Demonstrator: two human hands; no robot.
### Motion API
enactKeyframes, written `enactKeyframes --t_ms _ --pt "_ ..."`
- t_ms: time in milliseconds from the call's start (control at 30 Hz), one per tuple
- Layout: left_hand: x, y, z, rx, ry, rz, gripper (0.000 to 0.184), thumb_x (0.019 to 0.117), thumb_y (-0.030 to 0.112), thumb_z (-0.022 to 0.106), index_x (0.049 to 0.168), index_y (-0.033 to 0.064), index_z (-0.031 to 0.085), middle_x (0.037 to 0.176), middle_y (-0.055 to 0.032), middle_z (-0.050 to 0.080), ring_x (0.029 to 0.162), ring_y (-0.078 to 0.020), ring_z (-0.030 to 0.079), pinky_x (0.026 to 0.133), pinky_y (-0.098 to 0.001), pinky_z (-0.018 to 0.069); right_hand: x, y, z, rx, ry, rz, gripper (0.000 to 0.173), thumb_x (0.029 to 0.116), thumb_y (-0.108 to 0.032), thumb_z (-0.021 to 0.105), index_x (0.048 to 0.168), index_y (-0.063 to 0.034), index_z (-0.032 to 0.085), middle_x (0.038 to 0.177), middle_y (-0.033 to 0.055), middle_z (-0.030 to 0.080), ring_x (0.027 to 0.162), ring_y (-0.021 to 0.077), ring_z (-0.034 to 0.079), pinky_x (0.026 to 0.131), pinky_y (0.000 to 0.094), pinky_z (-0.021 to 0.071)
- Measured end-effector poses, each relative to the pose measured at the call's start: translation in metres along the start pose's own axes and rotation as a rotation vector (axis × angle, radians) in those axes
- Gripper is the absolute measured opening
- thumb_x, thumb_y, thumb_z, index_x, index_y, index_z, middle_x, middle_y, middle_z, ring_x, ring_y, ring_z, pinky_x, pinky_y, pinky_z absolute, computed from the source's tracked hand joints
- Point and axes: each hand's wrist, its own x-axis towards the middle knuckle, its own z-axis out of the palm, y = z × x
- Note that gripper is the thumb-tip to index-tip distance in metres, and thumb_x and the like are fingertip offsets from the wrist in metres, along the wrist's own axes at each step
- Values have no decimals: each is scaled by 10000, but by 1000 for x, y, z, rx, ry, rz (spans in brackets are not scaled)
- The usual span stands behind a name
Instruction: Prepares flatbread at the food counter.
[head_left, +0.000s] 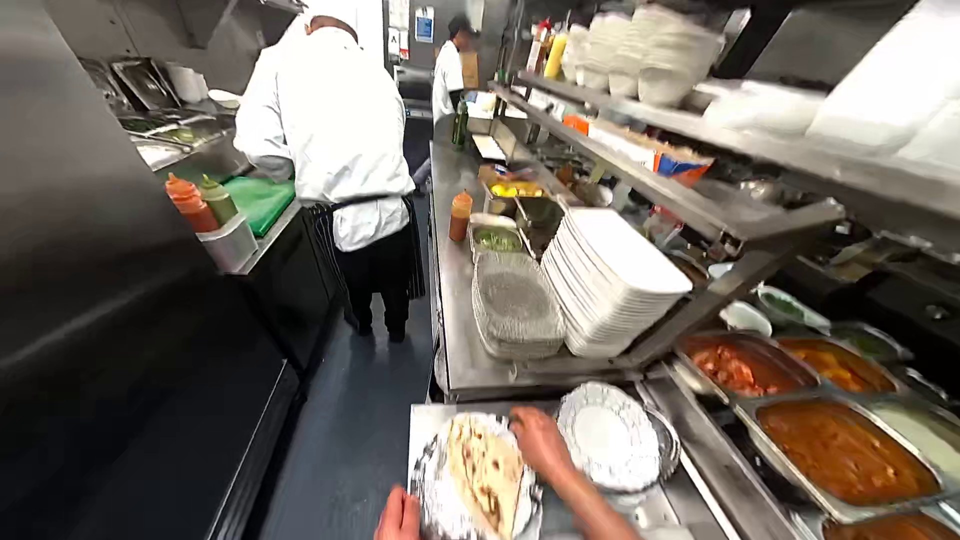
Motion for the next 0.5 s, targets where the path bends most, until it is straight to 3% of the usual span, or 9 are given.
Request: enactKeyframes --t_ms 100,167,200,267,333,400,500 --pt "-5 2 -11 -9 29 10 313 1095 199 385 1181 -60 537 972 -206 658 830 -285 704 769 -502 616 -2 -2 -4 133 15 13 415 1039 -238 544 1418 -82 607 1392 169 627 1319 310 579 1149 482 426" --pt "-4 7 -20 -16 43 69 278 1078 206 397 1110 -28 545 888 -154 641 759 -243 678 704 -465 601 -7 1 -17 272 26 88 513 1030 -333 583 1489 -110 528 1359 132 652 1227 276 642 1079 482 490" --pt "-4 11 -24 -33 46 95 264 1070 209 397 1077 -11 542 854 -127 627 732 -221 661 679 -445 592 -14 5 -23 396 0 125 529 1027 -371 599 1485 -119 521 1313 117 681 1179 257 668 1041 479 516" --pt "-7 25 -32 -127 26 132 232 1067 196 390 1040 12 527 834 -96 635 718 -195 673 663 -414 608 -33 12 -28 735 -94 129 417 1042 -363 586 1362 -96 605 1160 113 713 1020 218 698 906 435 570" --pt "-15 47 -37 -278 -39 132 202 1085 165 374 1041 22 510 857 -90 668 742 -193 705 680 -397 634 -52 15 -27 1038 -131 79 331 1070 -287 534 1276 -45 627 1036 119 736 910 209 731 821 406 624" --pt "-22 72 -36 -468 -109 119 178 1101 136 356 1099 21 492 906 -116 706 759 -226 732 701 -419 645 -61 14 -34 1219 -26 65 279 1063 -207 531 1233 -10 633 978 141 742 857 225 740 774 406 636" --pt "-24 89 -37 -572 -175 138 191 1087 90 385 1256 24 441 1126 -184 729 901 -322 764 798 -479 646 -55 8 -56 1376 186 100 267 1078 -169 508 1263 -1 602 987 159 728 847 236 734 746 412 636"
